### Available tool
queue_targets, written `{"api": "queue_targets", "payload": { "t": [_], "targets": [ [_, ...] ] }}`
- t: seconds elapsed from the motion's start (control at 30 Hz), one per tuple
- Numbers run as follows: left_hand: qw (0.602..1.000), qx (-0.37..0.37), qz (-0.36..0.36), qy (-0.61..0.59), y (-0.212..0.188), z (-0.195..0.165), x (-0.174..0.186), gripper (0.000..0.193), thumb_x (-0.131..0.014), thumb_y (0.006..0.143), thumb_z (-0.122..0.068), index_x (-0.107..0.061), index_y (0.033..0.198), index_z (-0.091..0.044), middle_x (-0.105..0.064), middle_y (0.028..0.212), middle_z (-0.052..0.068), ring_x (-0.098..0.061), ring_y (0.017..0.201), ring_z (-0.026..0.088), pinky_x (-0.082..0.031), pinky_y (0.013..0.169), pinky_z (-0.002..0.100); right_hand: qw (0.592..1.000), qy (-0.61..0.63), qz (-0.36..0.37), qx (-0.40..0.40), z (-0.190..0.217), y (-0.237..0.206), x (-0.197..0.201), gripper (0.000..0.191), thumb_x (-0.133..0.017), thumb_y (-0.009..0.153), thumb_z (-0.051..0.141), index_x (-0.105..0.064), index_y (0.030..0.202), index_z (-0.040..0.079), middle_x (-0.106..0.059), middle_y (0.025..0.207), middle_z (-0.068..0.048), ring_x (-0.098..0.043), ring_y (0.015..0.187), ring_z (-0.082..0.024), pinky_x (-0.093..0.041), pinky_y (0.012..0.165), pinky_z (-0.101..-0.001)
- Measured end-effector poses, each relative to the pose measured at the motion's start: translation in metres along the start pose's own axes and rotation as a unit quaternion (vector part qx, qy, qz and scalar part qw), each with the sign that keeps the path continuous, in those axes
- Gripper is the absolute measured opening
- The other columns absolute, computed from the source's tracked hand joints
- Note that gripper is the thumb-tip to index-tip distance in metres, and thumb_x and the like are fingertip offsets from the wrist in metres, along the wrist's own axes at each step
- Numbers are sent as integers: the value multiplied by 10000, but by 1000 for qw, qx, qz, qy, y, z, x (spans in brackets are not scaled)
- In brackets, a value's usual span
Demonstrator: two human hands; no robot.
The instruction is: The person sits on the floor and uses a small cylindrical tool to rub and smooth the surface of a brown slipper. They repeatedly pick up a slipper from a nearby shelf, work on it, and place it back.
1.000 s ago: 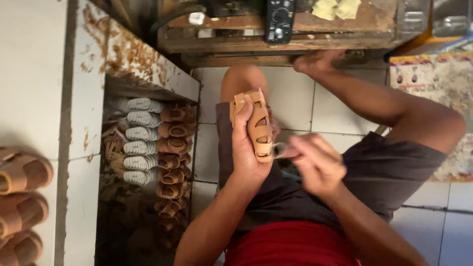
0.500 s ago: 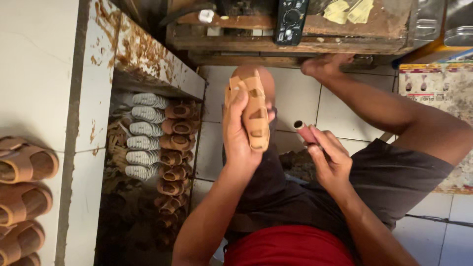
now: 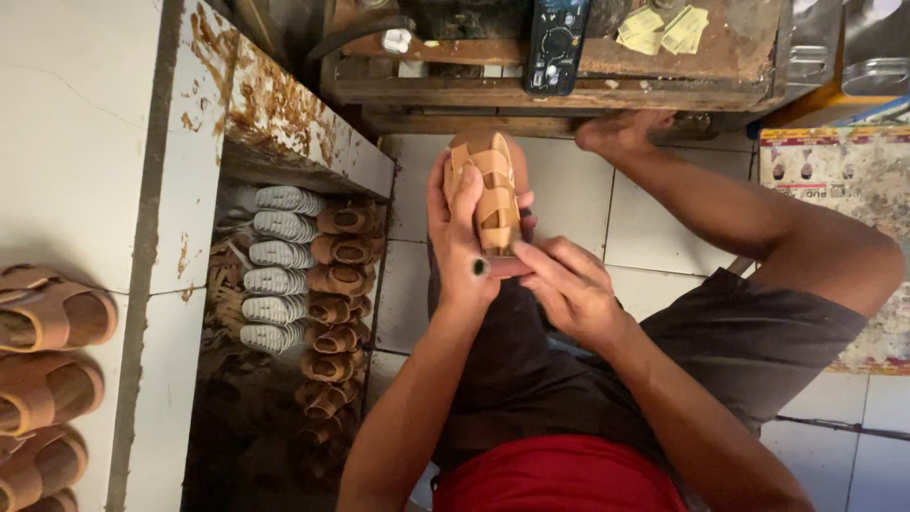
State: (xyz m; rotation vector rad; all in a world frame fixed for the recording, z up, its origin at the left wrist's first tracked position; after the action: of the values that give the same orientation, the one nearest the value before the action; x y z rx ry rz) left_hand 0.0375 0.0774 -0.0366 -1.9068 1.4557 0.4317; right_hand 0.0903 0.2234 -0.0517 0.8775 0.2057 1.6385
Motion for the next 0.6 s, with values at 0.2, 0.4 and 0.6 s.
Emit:
{"api": "queue_targets", "payload": {
  "t": [0.2, 0.4, 0.6],
  "targets": [
    [998, 31, 56, -8, 2, -5, 9, 697, -621, 996, -386, -281, 1568, -180, -618, 1196, 208, -736, 813, 300, -623, 586, 407, 996, -13, -12, -88, -23, -37, 13, 403, -639, 979, -57, -597, 1379, -40, -728, 1111, -172, -670, 903, -246, -554, 791, -329],
    [986, -10, 142, 86, 11, 0, 20, 656, -615, 1049, -283, -302, 1613, -162, -633, 1238, 226, -740, 908, 321, -658, 704, 443, 970, -6, -71, -231, -48, -63, 19, 347, -596, 1039, 3, -607, 1383, -44, -675, 975, -123, -636, 802, -176, -516, 732, -286],
    [986, 33, 165, 13, 8, -6, 23, 642, -591, 1056, -295, -292, 1609, -162, -619, 1286, 226, -748, 944, 337, -665, 720, 455, 950, 64, -71, -297, -57, -71, 8, 368, -590, 1058, 84, -606, 1410, -19, -673, 971, -85, -613, 781, -123, -521, 713, -266]
  ]
}}
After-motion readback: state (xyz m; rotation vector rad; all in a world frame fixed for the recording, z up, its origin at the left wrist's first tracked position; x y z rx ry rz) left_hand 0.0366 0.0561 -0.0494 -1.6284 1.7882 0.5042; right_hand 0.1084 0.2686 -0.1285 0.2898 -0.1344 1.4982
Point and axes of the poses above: each hand's wrist, its own y-axis towards the middle knuckle, its own x-axis out of the back of the hand, z = x × y, the point moved 2 cm from there along y, towards the middle knuckle
